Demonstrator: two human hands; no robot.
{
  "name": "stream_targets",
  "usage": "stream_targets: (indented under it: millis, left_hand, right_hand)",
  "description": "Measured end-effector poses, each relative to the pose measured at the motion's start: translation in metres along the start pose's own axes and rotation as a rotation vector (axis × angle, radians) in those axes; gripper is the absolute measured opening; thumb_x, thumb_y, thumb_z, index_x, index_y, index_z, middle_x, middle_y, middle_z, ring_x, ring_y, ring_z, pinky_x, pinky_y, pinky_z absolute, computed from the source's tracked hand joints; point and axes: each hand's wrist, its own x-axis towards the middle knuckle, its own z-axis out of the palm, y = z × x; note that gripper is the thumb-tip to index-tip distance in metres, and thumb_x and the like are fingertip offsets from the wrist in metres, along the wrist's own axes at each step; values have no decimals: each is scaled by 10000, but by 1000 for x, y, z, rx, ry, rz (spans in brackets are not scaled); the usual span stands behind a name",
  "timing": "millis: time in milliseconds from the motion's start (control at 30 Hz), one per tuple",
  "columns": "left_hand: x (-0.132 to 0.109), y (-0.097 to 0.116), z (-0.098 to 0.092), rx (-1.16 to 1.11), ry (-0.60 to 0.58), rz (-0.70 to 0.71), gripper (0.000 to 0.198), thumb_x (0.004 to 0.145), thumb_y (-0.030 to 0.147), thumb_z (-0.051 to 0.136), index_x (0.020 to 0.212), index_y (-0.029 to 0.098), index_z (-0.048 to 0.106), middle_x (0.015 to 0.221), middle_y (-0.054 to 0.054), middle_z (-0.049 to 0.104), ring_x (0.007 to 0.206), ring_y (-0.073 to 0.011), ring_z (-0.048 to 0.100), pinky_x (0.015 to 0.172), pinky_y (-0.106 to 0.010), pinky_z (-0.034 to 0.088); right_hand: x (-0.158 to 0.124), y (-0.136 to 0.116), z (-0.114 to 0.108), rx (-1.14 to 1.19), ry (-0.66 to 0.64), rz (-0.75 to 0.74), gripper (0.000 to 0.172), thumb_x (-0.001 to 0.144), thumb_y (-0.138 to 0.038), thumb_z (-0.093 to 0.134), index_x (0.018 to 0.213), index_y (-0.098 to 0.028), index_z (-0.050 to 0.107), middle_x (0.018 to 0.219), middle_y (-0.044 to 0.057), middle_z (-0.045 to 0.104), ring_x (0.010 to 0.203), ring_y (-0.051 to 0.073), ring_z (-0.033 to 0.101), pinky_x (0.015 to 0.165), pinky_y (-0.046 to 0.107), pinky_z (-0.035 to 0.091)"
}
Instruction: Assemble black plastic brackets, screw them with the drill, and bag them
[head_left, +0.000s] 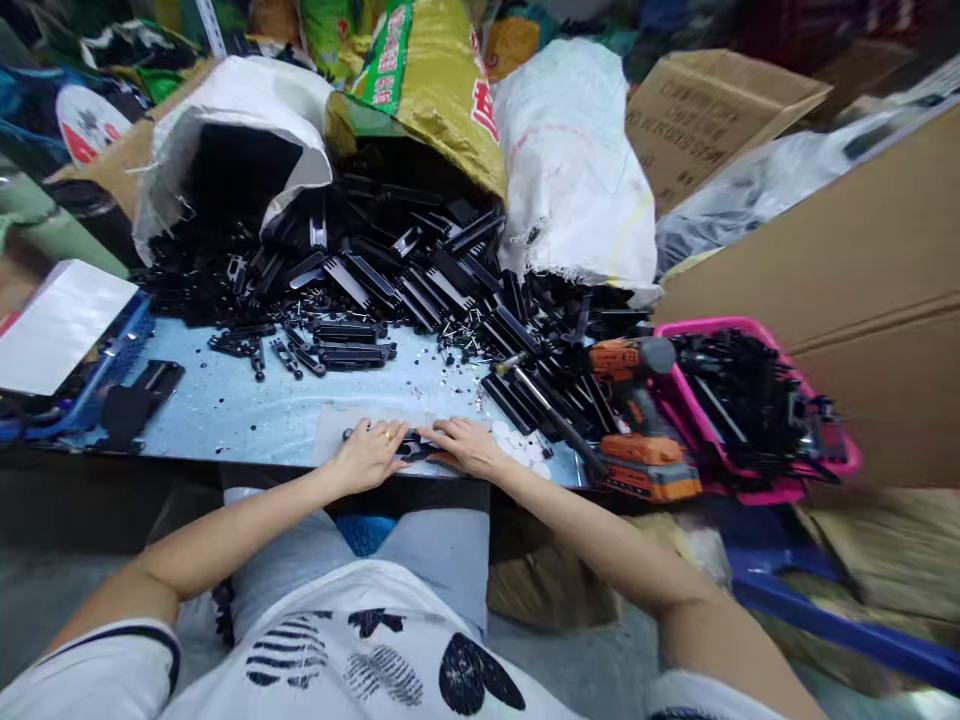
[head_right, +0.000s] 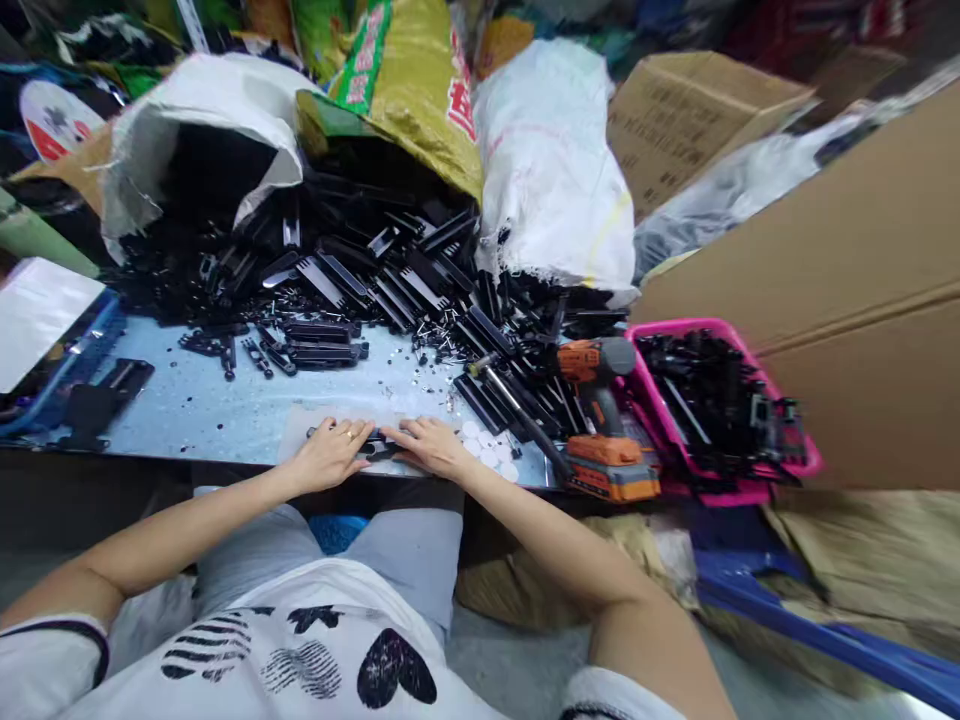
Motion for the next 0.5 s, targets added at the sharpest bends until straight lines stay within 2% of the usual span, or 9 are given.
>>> stream_targets:
  millis: [100, 167, 233, 300, 367, 433, 500]
  left_hand:
    - [2, -12, 4, -6, -9, -117, 520, 919, 489, 383, 1067, 40, 601, 932, -171, 646, 847, -253, 585, 698, -344, 416]
    - [-1, -20, -6, -81, 76, -113, 527, 927, 506, 336, 825, 83, 634, 754, -137, 640, 739, -224, 589, 642, -314, 408]
    - [-10, -22, -26, -230, 217, -29, 557, 944, 505, 269, 677, 131, 584, 622, -88, 597, 621, -181, 562, 578, -282, 385]
    - [-22, -15, -52, -479, 350, 109, 573, 958, 495, 192, 657, 157, 545, 560, -46, 550, 537, -143, 514, 527, -257, 356]
    - [-34, 1, -76, -778, 436, 212, 595, 959, 498, 117, 675, 166, 521, 542, -28, 518, 505, -127, 483, 507, -246, 352]
    - [-41, 22, -91, -1009, 494, 245, 604, 958, 494, 74, 686, 169, 505, 531, -22, 499, 488, -119, 465, 497, -243, 353]
    - [-42, 41, -93, -1131, 594, 235, 612, 952, 509, 65, 710, 169, 513, 541, -22, 506, 494, -116, 475, 504, -241, 375]
  right_hand:
    - [4, -5, -11, -31, 79, 144, 584, 844, -668, 405, 723, -133, 607, 644, 62, 579, 620, 151, 525, 558, 252, 292]
    - [9, -10, -32, 49, 157, 141, 600, 823, -689, 419, 588, -148, 536, 549, 40, 517, 541, 131, 482, 522, 254, 264]
    - [15, -20, -63, 232, 226, 61, 579, 835, -664, 429, 563, -158, 502, 514, 19, 480, 493, 112, 447, 499, 252, 252]
    - [19, -34, -95, 529, 251, -72, 537, 861, -626, 427, 603, -163, 512, 509, 6, 472, 482, 105, 445, 493, 245, 270]
    - [23, -53, -116, 871, 267, -184, 482, 885, -579, 433, 648, -170, 523, 516, 3, 484, 481, 101, 456, 489, 237, 299]
    - [28, -76, -119, 1178, 342, -225, 428, 890, -540, 460, 668, -180, 521, 505, -10, 477, 455, 89, 438, 469, 225, 310]
    - [36, -101, -106, 1385, 504, -152, 408, 867, -571, 476, 729, -193, 543, 511, -24, 457, 446, 90, 420, 461, 220, 329]
